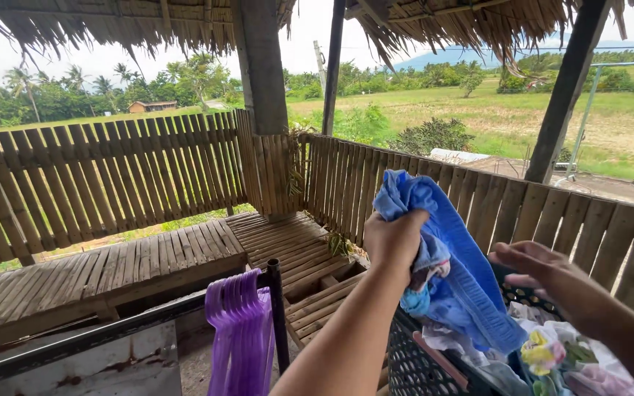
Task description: The recorder hangs various items of washed laundry on a clothesline using plastic hangers.
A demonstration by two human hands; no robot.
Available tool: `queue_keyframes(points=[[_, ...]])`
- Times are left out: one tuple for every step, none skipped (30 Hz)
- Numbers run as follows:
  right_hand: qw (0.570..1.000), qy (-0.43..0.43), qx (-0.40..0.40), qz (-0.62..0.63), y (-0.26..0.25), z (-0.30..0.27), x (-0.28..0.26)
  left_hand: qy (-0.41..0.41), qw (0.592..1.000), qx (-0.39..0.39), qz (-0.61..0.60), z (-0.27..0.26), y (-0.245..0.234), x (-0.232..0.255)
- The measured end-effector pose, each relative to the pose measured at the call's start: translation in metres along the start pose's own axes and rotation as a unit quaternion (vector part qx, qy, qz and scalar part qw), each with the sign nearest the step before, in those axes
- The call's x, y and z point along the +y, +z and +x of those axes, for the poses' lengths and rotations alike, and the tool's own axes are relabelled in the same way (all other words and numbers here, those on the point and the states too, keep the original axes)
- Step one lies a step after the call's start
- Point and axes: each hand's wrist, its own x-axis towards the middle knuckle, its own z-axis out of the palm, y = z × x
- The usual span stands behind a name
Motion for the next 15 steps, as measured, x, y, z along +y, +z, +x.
queue_keyframes(points=[[0.991, 0.066, -0.053, 0.1, 0.025, -0.026, -0.037, 0.013, 1.0, 0.017, -0.003, 0.006, -0.001, 0.011], [0.991, 0.066, -0.056, 0.101, 0.034, -0.022, -0.048, 0.012, 1.0, 0.02, -0.002, 0.015, -0.006, 0.02], [0.987, 0.04, -0.061, 0.144, 0.044, -0.018, -0.06, 0.005, 0.997, 0.023, -0.077, 0.024, -0.012, 0.029], [0.98, 0.011, -0.067, 0.187, 0.055, -0.012, -0.074, 0.0, 0.988, 0.029, -0.153, 0.034, -0.02, 0.039], [0.98, 0.009, -0.072, 0.187, 0.057, -0.009, -0.093, 0.002, 0.988, 0.033, -0.152, 0.036, -0.033, 0.053], [0.976, -0.044, -0.036, 0.212, 0.061, -0.006, -0.113, 0.011, 0.986, 0.047, -0.158, 0.038, -0.047, 0.067], [0.967, -0.097, 0.002, 0.236, 0.064, -0.004, -0.133, 0.019, 0.984, 0.062, -0.164, 0.038, -0.063, 0.081], [0.966, -0.098, -0.007, 0.239, 0.066, -0.008, -0.158, 0.022, 0.984, 0.07, -0.162, 0.042, -0.079, 0.089], [0.961, -0.104, -0.008, 0.256, 0.068, -0.012, -0.184, 0.034, 0.981, 0.056, -0.183, 0.044, -0.096, 0.099], [0.956, -0.111, -0.008, 0.271, 0.069, -0.015, -0.211, 0.049, 0.977, 0.04, -0.206, 0.047, -0.113, 0.11], [0.955, -0.115, -0.016, 0.273, 0.073, -0.018, -0.231, 0.054, 0.976, 0.047, -0.205, 0.04, -0.133, 0.123], [0.948, -0.118, -0.04, 0.292, 0.077, -0.02, -0.252, 0.056, 0.981, 0.035, -0.184, 0.032, -0.153, 0.136], [0.94, -0.121, -0.064, 0.311, 0.081, -0.024, -0.273, 0.058, 0.985, 0.023, -0.162, 0.023, -0.173, 0.15], [0.939, -0.124, -0.073, 0.314, 0.086, -0.029, -0.286, 0.063, 0.985, 0.033, -0.16, 0.014, -0.196, 0.16], [0.924, -0.138, -0.114, 0.338, 0.092, -0.035, -0.3, 0.069, 0.987, 0.029, -0.14, 0.004, -0.22, 0.169]])
